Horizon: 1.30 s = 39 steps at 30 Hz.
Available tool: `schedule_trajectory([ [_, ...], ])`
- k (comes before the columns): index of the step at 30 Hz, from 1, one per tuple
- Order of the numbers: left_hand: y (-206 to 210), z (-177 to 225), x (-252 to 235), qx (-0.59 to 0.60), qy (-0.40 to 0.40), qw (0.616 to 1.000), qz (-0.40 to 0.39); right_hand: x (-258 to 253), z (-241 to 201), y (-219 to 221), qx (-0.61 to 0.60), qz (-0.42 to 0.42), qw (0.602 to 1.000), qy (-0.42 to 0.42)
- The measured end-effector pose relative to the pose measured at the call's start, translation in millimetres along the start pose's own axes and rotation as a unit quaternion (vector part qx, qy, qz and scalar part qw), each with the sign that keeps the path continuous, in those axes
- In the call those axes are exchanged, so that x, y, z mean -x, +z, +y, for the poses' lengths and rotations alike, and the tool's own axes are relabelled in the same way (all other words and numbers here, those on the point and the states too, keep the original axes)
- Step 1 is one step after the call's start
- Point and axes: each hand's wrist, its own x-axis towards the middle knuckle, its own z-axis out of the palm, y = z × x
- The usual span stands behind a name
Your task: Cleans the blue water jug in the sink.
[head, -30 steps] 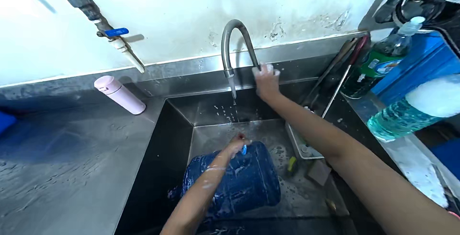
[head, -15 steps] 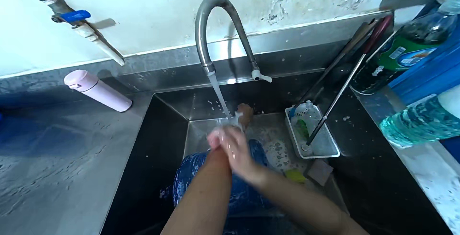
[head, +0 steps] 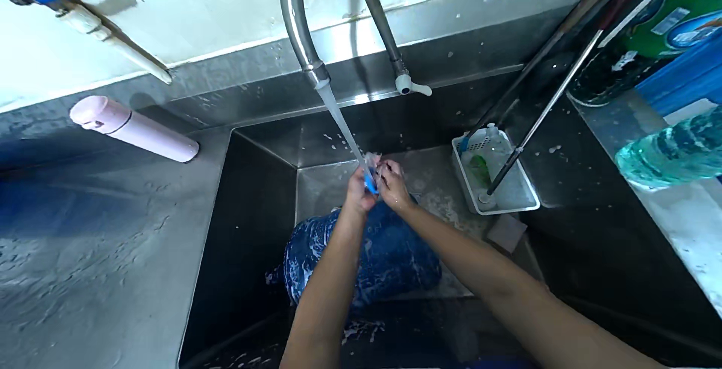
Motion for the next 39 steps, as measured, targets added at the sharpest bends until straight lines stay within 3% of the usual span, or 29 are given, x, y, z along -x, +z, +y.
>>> schedule_trajectory([
  [3,10.3,-14.2,16.8,-0.066,0.065,0.996,0.006,5.9,-20.1,-4.6,0.034,-0.031,0.998,0.037],
  [7,20.1,-23.5,23.0,-0.248,0.118,0.961,-0.036,1.0,-22.0,-24.0,0.028,-0.020,0.999,-0.006],
  [10,30.7,-16.6,9.5,-0.373,0.141,0.917,-0.017,-23.7,-7.9,-55.4,-0.036,-0.118,0.992,-0.025],
  [12,30.3,-1.1,2.8,-0.376,0.118,0.919,0.022,-38.5,13.5,-86.7,-0.039,-0.163,0.986,-0.017],
  [14,28.2,12.6,-1.8,-0.311,0.086,0.944,0.062,-37.3,61.4,-108.2,0.066,-0.152,0.986,0.026],
  [16,24.5,16.8,1.8,-0.281,0.026,0.959,0.029,5.1,129.4,-112.5,0.208,-0.201,0.950,0.121],
  [18,20.6,14.5,6.4,-0.259,-0.028,0.965,-0.017,79.2,185.1,-111.0,0.317,-0.332,0.864,0.209],
  [20,18.7,16.1,8.3,-0.192,-0.069,0.979,-0.025,147.6,222.6,-116.1,0.358,-0.394,0.810,0.247],
  [22,13.7,20.8,7.6,-0.127,-0.093,0.987,-0.020,165.5,233.6,-127.7,0.384,-0.440,0.762,0.279],
  [24,7.0,21.7,6.8,-0.080,-0.096,0.992,-0.017,132.3,208.9,-138.9,0.377,-0.457,0.762,0.261],
  [26,-0.1,18.9,6.7,-0.052,-0.092,0.993,-0.045,74.7,146.6,-158.5,0.368,-0.403,0.806,0.229],
  [29,-1.1,17.5,9.7,0.009,-0.087,0.994,-0.064,4.4,65.4,-198.4,0.431,-0.208,0.861,0.170],
  [31,5.0,15.0,13.0,0.014,-0.076,0.996,-0.044,-21.7,32.8,-205.2,0.404,-0.101,0.907,0.058],
  [34,19.6,10.2,17.9,0.028,-0.057,0.997,-0.034,-18.9,-11.8,-137.2,0.240,-0.097,0.953,-0.155],
  [37,29.2,11.1,26.2,0.030,-0.032,0.998,-0.034,5.9,-28.8,-60.3,0.175,-0.113,0.949,-0.235],
  [39,23.0,18.7,29.6,0.004,-0.021,1.000,-0.019,19.8,-33.2,-43.2,0.176,-0.100,0.943,-0.264],
])
